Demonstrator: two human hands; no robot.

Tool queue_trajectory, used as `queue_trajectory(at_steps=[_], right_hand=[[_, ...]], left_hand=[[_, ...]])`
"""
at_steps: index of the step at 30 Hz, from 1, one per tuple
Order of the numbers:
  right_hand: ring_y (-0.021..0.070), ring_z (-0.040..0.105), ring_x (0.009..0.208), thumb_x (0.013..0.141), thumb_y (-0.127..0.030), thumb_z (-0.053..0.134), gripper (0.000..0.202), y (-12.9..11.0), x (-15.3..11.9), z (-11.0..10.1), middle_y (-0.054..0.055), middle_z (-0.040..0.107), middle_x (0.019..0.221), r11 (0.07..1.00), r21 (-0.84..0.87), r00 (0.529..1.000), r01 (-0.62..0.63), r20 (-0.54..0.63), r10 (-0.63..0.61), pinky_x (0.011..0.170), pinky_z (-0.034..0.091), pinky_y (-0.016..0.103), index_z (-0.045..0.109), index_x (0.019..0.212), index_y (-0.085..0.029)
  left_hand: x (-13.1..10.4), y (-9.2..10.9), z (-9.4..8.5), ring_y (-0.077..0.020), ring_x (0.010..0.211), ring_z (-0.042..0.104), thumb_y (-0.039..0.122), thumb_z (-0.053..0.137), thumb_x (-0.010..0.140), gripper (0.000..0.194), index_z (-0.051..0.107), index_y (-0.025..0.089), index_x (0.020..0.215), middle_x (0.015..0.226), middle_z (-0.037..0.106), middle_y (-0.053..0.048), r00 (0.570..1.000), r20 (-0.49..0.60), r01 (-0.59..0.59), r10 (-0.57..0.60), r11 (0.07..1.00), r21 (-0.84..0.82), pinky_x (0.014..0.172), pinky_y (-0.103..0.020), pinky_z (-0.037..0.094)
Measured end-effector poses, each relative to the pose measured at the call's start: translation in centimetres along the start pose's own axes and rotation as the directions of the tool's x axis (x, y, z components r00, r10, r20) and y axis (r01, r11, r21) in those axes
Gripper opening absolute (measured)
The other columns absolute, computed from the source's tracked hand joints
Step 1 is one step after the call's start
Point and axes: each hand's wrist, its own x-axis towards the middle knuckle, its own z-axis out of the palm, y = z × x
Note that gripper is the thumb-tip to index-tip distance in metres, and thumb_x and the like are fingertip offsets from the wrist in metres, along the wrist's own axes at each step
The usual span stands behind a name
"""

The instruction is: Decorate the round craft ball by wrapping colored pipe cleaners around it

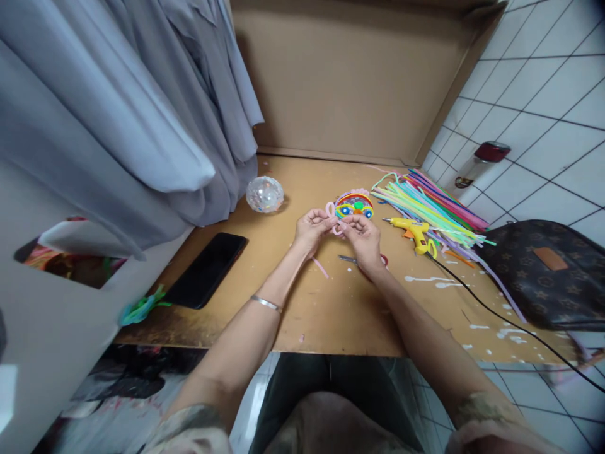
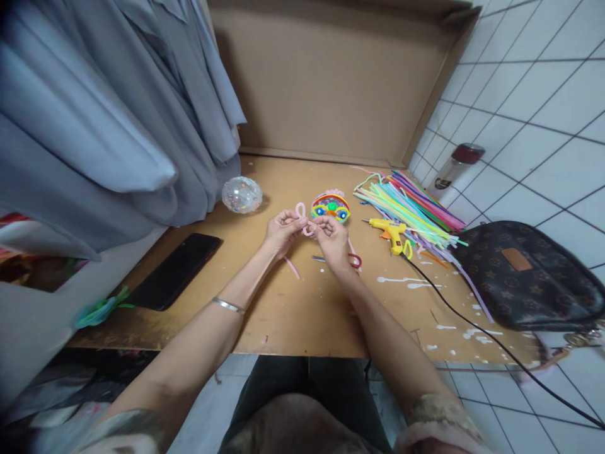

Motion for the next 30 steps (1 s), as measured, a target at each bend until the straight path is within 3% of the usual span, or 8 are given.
queue_trajectory(at_steps=[4,9,17,20,25,30], right_hand=[[0.0152,0.066,0.066,0.068,-0.038,0.075,0.022,0.3,0.1,-0.2,0.0,0.071,0.073,0.998,-0.062,0.999,0.003,-0.041,-0.005,0.068,0.056,0.03,0.067,0.079,-0.021],[0.0143,0.062,0.061,0.069,-0.032,0.069,0.013,0.5,0.2,-0.6,0.0,0.071,0.071,0.981,-0.188,0.995,0.041,-0.076,-0.057,0.062,0.052,0.029,0.069,0.075,-0.02],[0.016,0.066,0.074,0.071,-0.044,0.075,0.037,0.4,0.0,-0.5,0.001,0.072,0.081,0.998,-0.063,0.999,-0.021,-0.05,0.018,0.073,0.055,0.032,0.068,0.099,-0.021],[0.0143,0.063,0.069,0.07,-0.049,0.076,0.039,0.5,-0.2,-0.2,0.002,0.072,0.082,0.999,-0.044,0.999,-0.031,-0.03,0.03,0.068,0.054,0.031,0.07,0.096,-0.02],[0.0105,0.056,0.055,0.066,-0.044,0.078,0.031,0.7,-0.2,0.2,-0.003,0.065,0.065,0.998,-0.035,0.994,-0.055,-0.101,0.051,0.054,0.05,0.025,0.071,0.084,-0.02],[0.0102,0.057,0.053,0.06,-0.039,0.079,0.029,0.5,-0.2,0.4,-0.004,0.066,0.062,0.997,0.01,0.99,-0.071,-0.125,0.071,0.052,0.051,0.025,0.07,0.081,-0.02]], left_hand=[[-0.2,0.2,0.1,-0.0114,0.062,0.066,0.034,0.098,0.039,0.063,0.063,0.016,0.088,0.069,0.069,0.003,0.999,0.028,0.026,-0.027,1.0,0.007,0.068,-0.026,0.054],[-0.7,0.2,0.1,-0.0114,0.068,0.067,0.034,0.097,0.043,0.05,0.066,0.014,0.077,0.074,0.07,0.001,0.992,0.079,0.092,-0.096,0.994,0.051,0.074,-0.028,0.055],[-0.3,0.4,0.1,-0.0083,0.066,0.065,0.03,0.097,0.04,0.049,0.062,0.014,0.07,0.073,0.068,0.003,0.998,0.008,0.07,-0.069,0.997,-0.031,0.07,-0.023,0.055],[-0.3,0.4,0.1,-0.0091,0.07,0.066,0.027,0.097,0.041,0.047,0.061,0.014,0.069,0.077,0.069,0.002,0.998,-0.011,0.059,-0.06,0.997,-0.053,0.072,-0.024,0.056],[-0.7,0.3,0.5,-0.0093,0.071,0.066,0.025,0.097,0.041,0.046,0.062,0.014,0.069,0.075,0.068,0.003,0.997,0.012,0.08,-0.08,0.995,-0.057,0.075,-0.025,0.056],[-0.9,0.5,0.6,-0.0085,0.068,0.066,0.028,0.098,0.039,0.049,0.061,0.013,0.068,0.074,0.067,0.004,0.991,0.045,0.125,-0.122,0.991,-0.047,0.069,-0.023,0.057]])
